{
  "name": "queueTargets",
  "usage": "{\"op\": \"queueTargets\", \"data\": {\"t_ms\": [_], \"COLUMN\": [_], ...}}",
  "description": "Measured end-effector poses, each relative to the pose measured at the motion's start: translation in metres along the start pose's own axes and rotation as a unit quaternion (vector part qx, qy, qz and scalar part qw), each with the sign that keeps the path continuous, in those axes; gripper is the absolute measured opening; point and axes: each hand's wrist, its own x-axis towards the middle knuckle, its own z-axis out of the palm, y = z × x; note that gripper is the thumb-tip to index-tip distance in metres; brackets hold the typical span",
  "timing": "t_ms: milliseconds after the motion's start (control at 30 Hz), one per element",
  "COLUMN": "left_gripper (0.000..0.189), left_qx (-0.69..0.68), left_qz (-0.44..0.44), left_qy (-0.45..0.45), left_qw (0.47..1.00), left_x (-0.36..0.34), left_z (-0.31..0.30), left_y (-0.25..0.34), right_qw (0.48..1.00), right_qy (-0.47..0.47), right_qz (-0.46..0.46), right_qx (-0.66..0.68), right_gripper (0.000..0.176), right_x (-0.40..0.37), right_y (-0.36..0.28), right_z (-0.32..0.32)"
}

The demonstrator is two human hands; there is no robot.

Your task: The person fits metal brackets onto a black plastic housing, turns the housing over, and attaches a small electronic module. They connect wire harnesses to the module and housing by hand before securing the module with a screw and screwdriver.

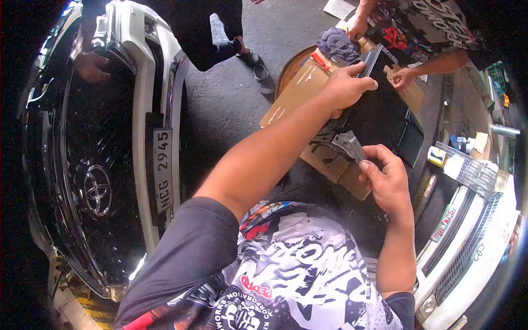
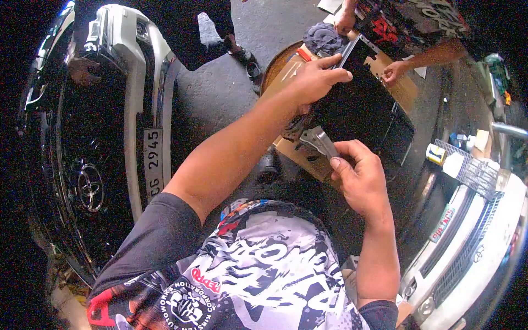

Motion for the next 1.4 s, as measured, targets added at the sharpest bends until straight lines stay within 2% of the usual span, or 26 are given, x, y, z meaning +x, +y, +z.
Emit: {"op": "queueTargets", "data": {"t_ms": [67, 167, 200, 333, 500, 667, 767, 967, 1267, 1400], "left_gripper": [0.081, 0.083, 0.083, 0.085, 0.084, 0.082, 0.081, 0.082, 0.082, 0.079], "left_qx": [0.019, -0.078, -0.059, -0.014, -0.032, -0.062, -0.029, -0.076, -0.075, -0.115], "left_qz": [-0.016, -0.027, -0.025, -0.026, -0.016, 0.008, -0.001, 0.018, -0.001, -0.005], "left_qy": [0.011, -0.021, -0.016, -0.007, 0.0, -0.001, -0.001, -0.004, -0.013, -0.019], "left_qw": [1.0, 0.996, 0.998, 1.0, 0.999, 0.998, 1.0, 0.997, 0.997, 0.993], "left_x": [-0.002, 0.007, 0.005, -0.001, 0.006, 0.01, -0.003, -0.005, -0.009, -0.011], "left_z": [-0.002, 0.002, -0.001, -0.004, 0.0, 0.001, -0.008, -0.006, -0.006, -0.001], "left_y": [0.005, -0.005, -0.002, 0.006, -0.006, -0.02, -0.007, -0.012, -0.008, -0.011], "right_qw": [1.0, 0.999, 0.999, 0.982, 0.916, 0.9, 0.895, 0.903, 0.907, 0.904], "right_qy": [-0.003, 0.005, 0.01, 0.044, 0.14, 0.172, 0.171, 0.173, 0.178, 0.183], "right_qz": [-0.01, -0.02, -0.023, -0.144, -0.273, -0.268, -0.274, -0.271, -0.254, -0.258], "right_qx": [-0.014, -0.024, -0.025, -0.116, -0.258, -0.298, -0.307, -0.284, -0.283, -0.287], "right_gripper": [0.018, 0.018, 0.019, 0.018, 0.019, 0.021, 0.021, 0.023, 0.02, 0.018], "right_x": [0.002, 0.003, 0.003, 0.003, -0.004, -0.011, -0.008, -0.01, -0.015, -0.017], "right_y": [0.001, 0.001, 0.001, 0.003, 0.006, 0.011, 0.01, 0.012, 0.015, 0.017], "right_z": [-0.001, -0.001, 0.0, 0.002, 0.02, 0.044, 0.048, 0.048, 0.049, 0.048]}}
